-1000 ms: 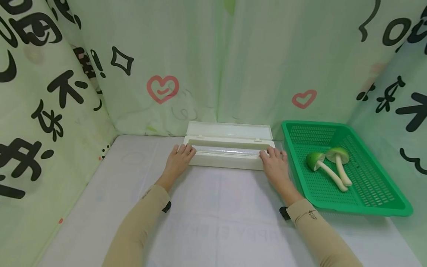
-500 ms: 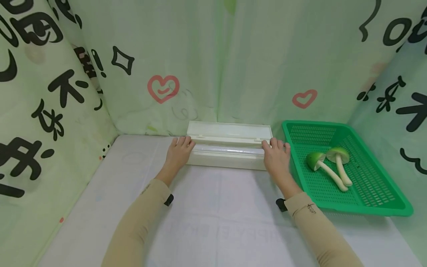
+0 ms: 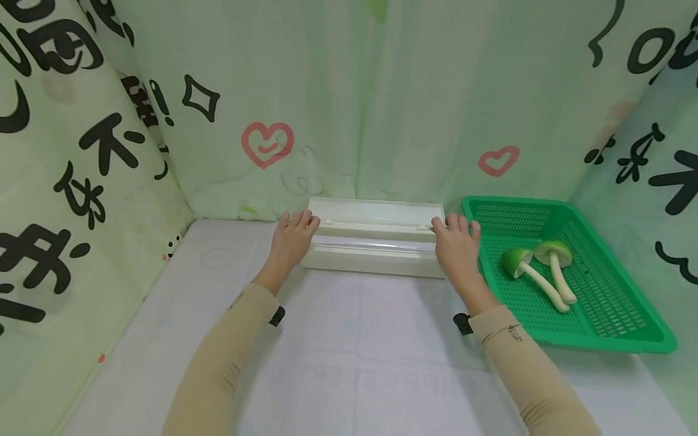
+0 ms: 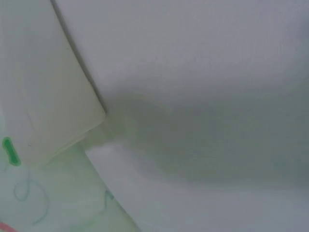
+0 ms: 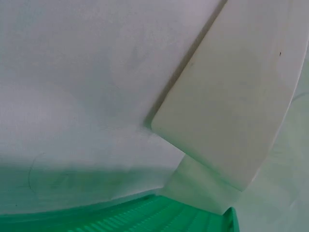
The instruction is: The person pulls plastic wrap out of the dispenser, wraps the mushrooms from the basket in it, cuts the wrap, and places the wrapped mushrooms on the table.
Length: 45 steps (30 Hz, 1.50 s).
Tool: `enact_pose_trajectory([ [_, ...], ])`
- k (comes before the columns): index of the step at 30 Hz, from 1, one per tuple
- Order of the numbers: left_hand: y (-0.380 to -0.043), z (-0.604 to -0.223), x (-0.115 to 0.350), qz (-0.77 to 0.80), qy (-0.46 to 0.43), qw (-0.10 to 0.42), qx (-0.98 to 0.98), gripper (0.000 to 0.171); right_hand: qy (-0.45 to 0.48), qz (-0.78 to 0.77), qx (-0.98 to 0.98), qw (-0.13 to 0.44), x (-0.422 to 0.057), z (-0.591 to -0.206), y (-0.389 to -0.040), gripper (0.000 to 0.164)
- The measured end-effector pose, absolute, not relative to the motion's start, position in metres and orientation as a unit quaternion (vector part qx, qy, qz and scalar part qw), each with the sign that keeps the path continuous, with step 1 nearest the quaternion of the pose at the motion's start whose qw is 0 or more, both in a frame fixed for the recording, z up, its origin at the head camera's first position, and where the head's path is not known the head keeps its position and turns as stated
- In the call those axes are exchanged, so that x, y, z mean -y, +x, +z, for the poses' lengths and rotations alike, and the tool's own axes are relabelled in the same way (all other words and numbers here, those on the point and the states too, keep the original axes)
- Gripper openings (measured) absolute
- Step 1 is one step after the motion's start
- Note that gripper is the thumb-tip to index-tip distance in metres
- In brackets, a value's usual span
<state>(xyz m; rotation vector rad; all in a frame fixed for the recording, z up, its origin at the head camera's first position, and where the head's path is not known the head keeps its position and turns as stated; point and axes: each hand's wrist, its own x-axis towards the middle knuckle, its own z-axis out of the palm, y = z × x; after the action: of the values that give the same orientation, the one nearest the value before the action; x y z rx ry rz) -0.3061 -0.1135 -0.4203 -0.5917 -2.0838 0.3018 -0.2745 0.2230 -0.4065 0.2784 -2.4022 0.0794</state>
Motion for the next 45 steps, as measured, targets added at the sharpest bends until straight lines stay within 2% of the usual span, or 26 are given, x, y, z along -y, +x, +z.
enact_pose_trajectory([
  [7, -0.309, -0.411, 0.115, 0.124, -0.242, 0.477, 0.836, 0.01, 0.118, 0.027, 0.93, 0.347, -0.225, -0.394, -0.276, 0.011],
  [15, -0.311, -0.397, 0.115, 0.119, -0.244, 0.506, 0.819, 0.022, 0.134, 0.013, 0.922, 0.363, -0.229, -0.379, -0.278, 0.01],
  [22, -0.311, -0.385, 0.115, 0.125, -0.24, 0.502, 0.822, 0.015, 0.158, 0.007, 0.911, 0.382, -0.234, -0.368, -0.28, 0.011],
  [29, -0.313, -0.374, 0.115, 0.117, -0.238, 0.526, 0.808, 0.009, 0.171, 0.007, 0.902, 0.397, -0.234, -0.354, -0.278, 0.011],
  [38, -0.311, -0.36, 0.115, 0.128, -0.231, 0.53, 0.806, 0.009, 0.166, 0.007, 0.919, 0.357, -0.235, -0.335, -0.275, 0.009],
  [45, -0.308, -0.349, 0.117, 0.122, -0.238, 0.522, 0.81, 0.006, 0.186, 0.009, 0.899, 0.397, -0.236, -0.327, -0.275, 0.01],
])
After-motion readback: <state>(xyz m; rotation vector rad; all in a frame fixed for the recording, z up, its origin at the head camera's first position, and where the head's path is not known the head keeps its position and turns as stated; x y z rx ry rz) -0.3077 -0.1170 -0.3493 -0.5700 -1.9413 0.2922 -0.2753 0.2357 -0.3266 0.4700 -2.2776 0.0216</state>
